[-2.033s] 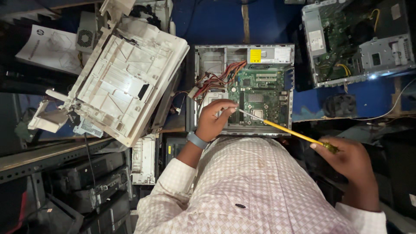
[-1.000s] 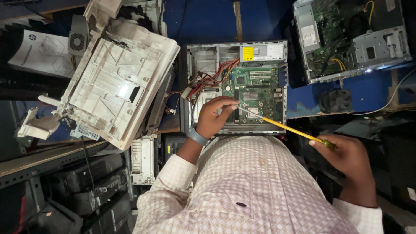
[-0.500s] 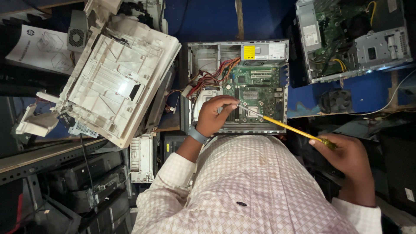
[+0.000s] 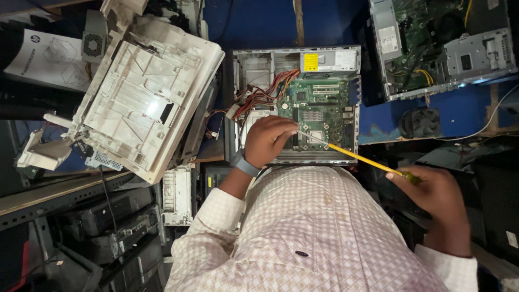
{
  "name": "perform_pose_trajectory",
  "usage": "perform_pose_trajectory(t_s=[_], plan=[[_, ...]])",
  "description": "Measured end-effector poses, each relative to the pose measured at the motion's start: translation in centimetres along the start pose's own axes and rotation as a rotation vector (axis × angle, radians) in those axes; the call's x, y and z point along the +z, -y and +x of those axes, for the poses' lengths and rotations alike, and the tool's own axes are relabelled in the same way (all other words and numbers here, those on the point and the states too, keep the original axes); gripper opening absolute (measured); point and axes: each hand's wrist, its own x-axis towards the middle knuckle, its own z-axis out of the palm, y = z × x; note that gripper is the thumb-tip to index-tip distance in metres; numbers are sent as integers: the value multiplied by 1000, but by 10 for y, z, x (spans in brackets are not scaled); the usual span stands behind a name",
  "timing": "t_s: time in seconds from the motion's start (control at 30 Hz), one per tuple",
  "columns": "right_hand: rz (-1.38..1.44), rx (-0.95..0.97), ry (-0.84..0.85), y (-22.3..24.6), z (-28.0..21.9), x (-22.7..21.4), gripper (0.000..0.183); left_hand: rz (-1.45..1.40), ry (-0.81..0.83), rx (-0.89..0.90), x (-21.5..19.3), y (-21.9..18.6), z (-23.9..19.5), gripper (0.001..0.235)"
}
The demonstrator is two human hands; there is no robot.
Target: The person uses a yellow screwdriver to remove screws from a computer case, then removes a fan and places it on the table. The person continues to remove additional screws from the motherboard area.
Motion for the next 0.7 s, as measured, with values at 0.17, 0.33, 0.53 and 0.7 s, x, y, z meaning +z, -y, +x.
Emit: perform_pose_trajectory(t_s=[0.17,0.33,0.53,0.7], plan=[[-79,268,180,-1,0,6,31,67,75,56,1,7,-9,11],[-169,111,205,1,-2,19,32,124,261,-14,6,28,-36,12],[12,101,244,11,-7,19,31,42,370,-198,21,57,-72,12],[157,-132,227,24,-9,4,30,-142,382,-352,26,67,-85,10]])
